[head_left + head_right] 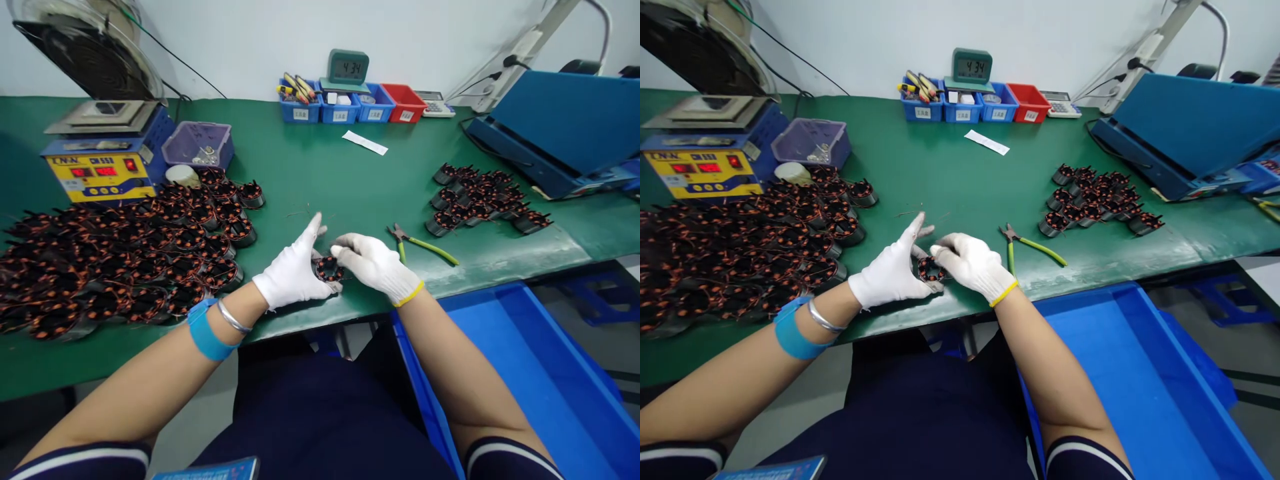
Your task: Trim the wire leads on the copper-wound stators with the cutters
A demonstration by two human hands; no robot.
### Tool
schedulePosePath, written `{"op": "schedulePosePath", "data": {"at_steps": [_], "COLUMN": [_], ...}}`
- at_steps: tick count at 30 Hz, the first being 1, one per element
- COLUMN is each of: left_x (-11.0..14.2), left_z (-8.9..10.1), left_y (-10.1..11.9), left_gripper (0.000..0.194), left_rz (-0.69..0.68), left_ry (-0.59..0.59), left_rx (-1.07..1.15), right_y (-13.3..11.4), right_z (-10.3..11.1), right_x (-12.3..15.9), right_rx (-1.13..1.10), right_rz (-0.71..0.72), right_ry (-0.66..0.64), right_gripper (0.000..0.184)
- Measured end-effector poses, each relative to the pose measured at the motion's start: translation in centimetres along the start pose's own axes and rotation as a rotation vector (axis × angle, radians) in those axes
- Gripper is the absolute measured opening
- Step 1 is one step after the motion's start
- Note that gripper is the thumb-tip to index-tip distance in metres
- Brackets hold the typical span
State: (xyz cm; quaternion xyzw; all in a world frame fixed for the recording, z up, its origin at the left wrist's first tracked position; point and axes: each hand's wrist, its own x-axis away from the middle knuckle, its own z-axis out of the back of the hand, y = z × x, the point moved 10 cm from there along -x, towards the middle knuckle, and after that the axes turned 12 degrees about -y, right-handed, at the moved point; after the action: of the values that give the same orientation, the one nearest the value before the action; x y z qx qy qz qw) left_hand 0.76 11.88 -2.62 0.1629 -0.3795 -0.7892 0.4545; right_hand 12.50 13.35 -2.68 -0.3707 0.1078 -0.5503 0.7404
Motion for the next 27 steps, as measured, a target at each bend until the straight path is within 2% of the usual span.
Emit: {"op": "schedulePosePath", "data": {"at_steps": [3,6,8,11,13,14,16,17,19,20,21,23,25,27], "left_x": [-0.2,-0.3,-0.3,-0.3,-0.2,-0.2,-0.2,-0.2,-0.2,-0.3,-0.3,-0.3,-0.3,-0.3], "left_z": [-0.2,-0.5,-0.7,-0.9,-1.0,-1.1,-1.1,-1.2,-1.4,-1.4,-1.4,-1.3,-1.4,-1.3], "left_y": [-0.1,-0.1,0.0,0.4,0.3,0.3,0.2,0.1,0.0,0.0,0.0,0.2,0.5,0.7], "left_gripper": [0.130,0.124,0.121,0.120,0.120,0.120,0.120,0.120,0.121,0.121,0.121,0.119,0.117,0.117], "left_rz": [0.005,0.038,0.044,0.031,0.028,0.027,0.017,0.011,0.005,0.006,0.008,0.005,-0.016,-0.029], "left_ry": [-0.016,-0.064,-0.084,-0.098,-0.112,-0.116,-0.125,-0.137,-0.158,-0.167,-0.170,-0.165,-0.171,-0.169], "left_rx": [-0.011,-0.065,-0.074,-0.062,-0.057,-0.056,-0.050,-0.047,-0.052,-0.058,-0.064,-0.069,-0.067,-0.077], "right_y": [-0.8,1.3,3.2,4.6,3.5,2.2,-1.4,-3.0,-4.4,-4.1,-3.3,-1.2,0.5,1.4], "right_z": [-1.2,-1.0,-0.7,0.4,1.7,2.3,2.5,2.0,0.3,-0.6,-1.2,-1.7,-1.8,-1.7], "right_x": [-1.2,-1.4,-0.7,1.6,3.5,4.4,5.7,5.9,5.8,5.5,5.3,4.9,4.8,4.8], "right_rx": [-0.107,-0.380,-0.471,-0.235,0.031,0.141,0.280,0.318,0.358,0.366,0.358,0.276,0.159,0.098], "right_rz": [0.060,-0.005,-0.066,-0.202,-0.250,-0.220,-0.040,0.067,0.190,0.190,0.160,0.092,0.050,0.014], "right_ry": [-0.072,0.005,0.068,0.165,0.281,0.353,0.421,0.396,0.241,0.153,0.092,0.027,0.005,0.005], "right_gripper": [0.021,0.017,0.017,0.018,0.017,0.019,0.037,0.054,0.086,0.094,0.093,0.068,0.039,0.027]}}
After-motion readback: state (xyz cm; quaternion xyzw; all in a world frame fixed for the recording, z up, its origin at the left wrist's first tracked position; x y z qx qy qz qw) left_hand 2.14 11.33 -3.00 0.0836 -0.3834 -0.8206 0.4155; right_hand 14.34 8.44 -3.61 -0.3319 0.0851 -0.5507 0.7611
